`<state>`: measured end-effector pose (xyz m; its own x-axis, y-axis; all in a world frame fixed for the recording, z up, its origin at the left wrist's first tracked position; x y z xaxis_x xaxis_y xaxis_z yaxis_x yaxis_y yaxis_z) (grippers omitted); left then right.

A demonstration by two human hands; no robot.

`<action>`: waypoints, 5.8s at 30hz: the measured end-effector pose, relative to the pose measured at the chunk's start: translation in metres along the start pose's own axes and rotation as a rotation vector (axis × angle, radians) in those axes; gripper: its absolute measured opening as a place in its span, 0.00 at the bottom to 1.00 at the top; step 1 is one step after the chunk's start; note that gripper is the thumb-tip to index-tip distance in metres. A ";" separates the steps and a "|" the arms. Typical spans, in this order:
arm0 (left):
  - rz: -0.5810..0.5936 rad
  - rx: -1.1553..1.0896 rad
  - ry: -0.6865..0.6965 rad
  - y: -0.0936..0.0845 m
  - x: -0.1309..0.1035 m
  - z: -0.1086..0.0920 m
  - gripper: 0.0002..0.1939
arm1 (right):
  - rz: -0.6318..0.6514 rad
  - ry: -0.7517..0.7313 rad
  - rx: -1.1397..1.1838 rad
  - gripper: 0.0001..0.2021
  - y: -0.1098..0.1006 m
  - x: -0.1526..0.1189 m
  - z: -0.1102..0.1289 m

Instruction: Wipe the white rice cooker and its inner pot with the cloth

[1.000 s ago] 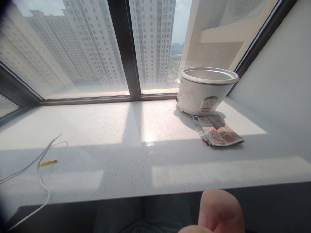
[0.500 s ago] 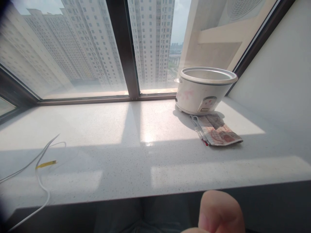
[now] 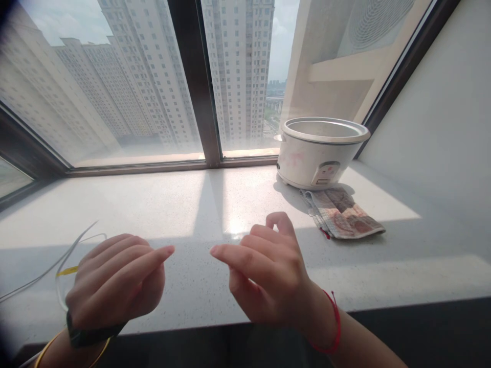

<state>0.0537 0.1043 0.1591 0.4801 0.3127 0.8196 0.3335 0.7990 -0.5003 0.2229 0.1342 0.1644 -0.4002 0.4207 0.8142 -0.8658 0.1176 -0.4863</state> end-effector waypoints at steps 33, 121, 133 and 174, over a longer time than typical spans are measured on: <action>0.365 -0.105 -0.340 0.143 -0.057 0.099 0.11 | 0.064 0.622 0.166 0.14 0.056 -0.057 -0.221; 0.535 -0.223 -0.426 0.162 -0.070 0.095 0.11 | -0.018 0.783 0.232 0.14 0.049 -0.069 -0.236; 0.535 -0.220 -0.420 0.161 -0.068 0.094 0.11 | -0.007 0.785 0.231 0.14 0.050 -0.069 -0.236; 0.560 -0.235 -0.440 0.164 -0.071 0.094 0.11 | 0.025 0.794 0.229 0.14 0.052 -0.070 -0.236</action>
<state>-0.0022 0.2616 0.0449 0.2767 0.8563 0.4362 0.3225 0.3448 -0.8815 0.2764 0.3237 0.0073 -0.1629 0.9412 0.2959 -0.9338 -0.0502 -0.3542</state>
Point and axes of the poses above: each hand's wrist, its own x-axis towards the middle knuckle, its own y-axis out of the palm, z = x × y, the point moved 10 cm from there along x, towards the middle knuckle, and after that the axes turned 13 degrees about x, right-handed, at the moved point
